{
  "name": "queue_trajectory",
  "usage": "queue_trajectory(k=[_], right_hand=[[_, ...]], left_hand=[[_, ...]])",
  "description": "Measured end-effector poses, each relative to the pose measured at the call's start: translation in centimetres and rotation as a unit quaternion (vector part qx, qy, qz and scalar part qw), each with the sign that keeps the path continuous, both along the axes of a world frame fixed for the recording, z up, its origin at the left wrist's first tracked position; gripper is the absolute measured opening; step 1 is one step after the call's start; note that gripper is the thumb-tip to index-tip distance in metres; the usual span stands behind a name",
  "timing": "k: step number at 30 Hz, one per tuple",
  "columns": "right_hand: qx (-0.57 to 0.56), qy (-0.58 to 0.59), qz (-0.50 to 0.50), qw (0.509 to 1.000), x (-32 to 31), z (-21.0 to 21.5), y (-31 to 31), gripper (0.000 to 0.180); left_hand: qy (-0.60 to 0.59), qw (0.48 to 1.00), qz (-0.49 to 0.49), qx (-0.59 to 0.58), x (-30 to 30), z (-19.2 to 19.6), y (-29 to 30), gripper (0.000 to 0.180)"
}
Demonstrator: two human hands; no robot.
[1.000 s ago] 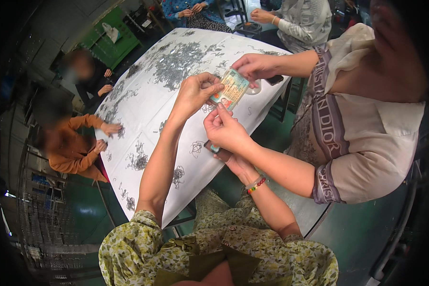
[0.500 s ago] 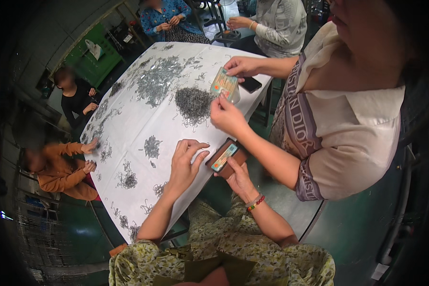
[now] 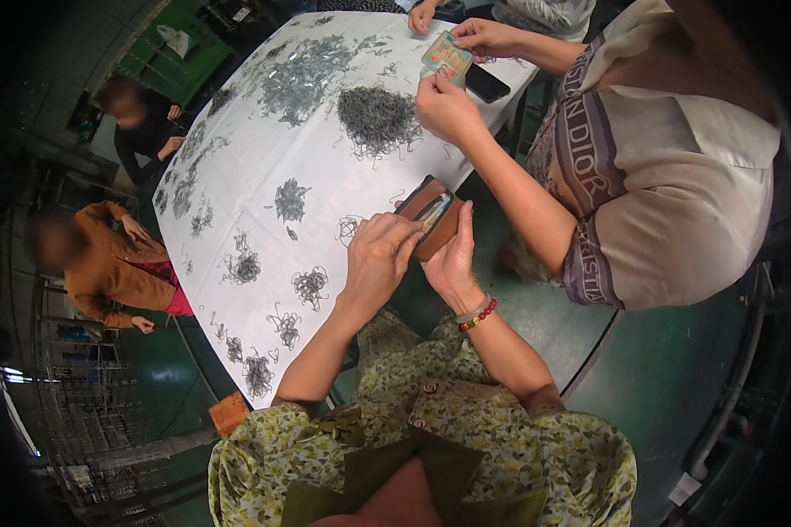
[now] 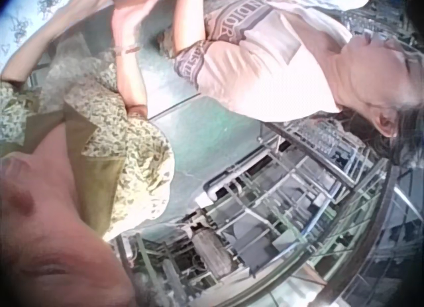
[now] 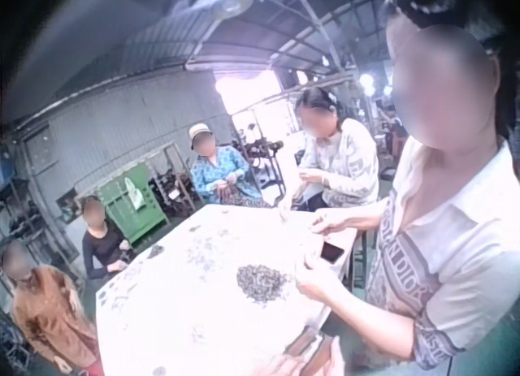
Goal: The person sits at a table and repeatedly picks up small metal wire pieces, likely paperclips, from a white surface, then places them into piles. The person also opens a wallet, removes banknotes, and hands them to coworkers at the table.
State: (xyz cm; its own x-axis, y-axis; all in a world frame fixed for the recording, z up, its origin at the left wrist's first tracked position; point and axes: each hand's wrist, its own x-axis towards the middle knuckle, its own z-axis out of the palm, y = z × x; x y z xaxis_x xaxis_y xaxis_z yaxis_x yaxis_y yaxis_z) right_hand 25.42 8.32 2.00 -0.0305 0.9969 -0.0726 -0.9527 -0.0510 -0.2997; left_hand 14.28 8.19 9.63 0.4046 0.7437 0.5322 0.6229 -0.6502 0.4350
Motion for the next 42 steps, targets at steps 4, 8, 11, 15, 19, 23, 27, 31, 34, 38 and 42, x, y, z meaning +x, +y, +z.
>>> queue_trajectory(k=[4, 8, 11, 15, 19, 23, 27, 31, 34, 38, 42], right_hand=[[-0.008, 0.015, 0.019, 1.0, 0.2, 2.2, -0.4, 0.056], [-0.037, -0.02, 0.054, 0.998, 0.7, 3.0, -2.0, 0.058], [-0.045, -0.039, 0.078, 0.995, 1.3, 2.6, -3.2, 0.055], [-0.034, -0.064, 0.16, 0.984, 2.9, 2.7, -2.7, 0.05], [-0.062, -0.095, 0.116, 0.987, 2.8, 3.4, -3.2, 0.051], [-0.058, -0.097, 0.077, 0.991, 3.1, 2.3, -4.1, 0.051], [-0.03, -0.122, 0.064, 0.99, 4.1, 2.8, -4.6, 0.054], [-0.025, -0.106, 0.063, 0.992, 6.0, 1.8, -4.9, 0.056], [-0.02, -0.086, 0.067, 0.994, 7.6, 1.8, -5.0, 0.053], [-0.064, -0.078, 0.052, 0.994, 8.5, 1.1, -5.6, 0.043], [-0.033, -0.133, 0.029, 0.99, 8.5, 1.2, -6.2, 0.035]], left_hand=[[-0.016, 0.997, -0.022, -0.066, -0.6, 1.7, -0.1, 0.013], [-0.067, 0.983, -0.027, -0.171, -0.8, 2.3, -1.3, 0.013], [-0.036, 0.983, -0.047, -0.176, -0.5, 3.2, -2.5, 0.015], [0.066, 0.989, -0.074, -0.108, -0.6, 4.9, -2.5, 0.019], [0.062, 0.986, -0.022, -0.152, 0.6, 4.3, -2.1, 0.02], [0.036, 0.988, 0.001, -0.152, 2.3, 4.2, -1.6, 0.015], [0.062, 0.987, 0.06, -0.135, 4.2, 3.7, -1.1, 0.012], [0.092, 0.983, 0.08, -0.138, 6.3, 3.5, -0.9, 0.014], [0.118, 0.982, 0.074, -0.124, 7.8, 3.4, -1.0, 0.013], [0.153, 0.982, 0.047, -0.104, 9.2, 3.2, -1.1, 0.012], [0.18, 0.978, 0.022, -0.103, 9.5, 3.4, -1.7, 0.015]])
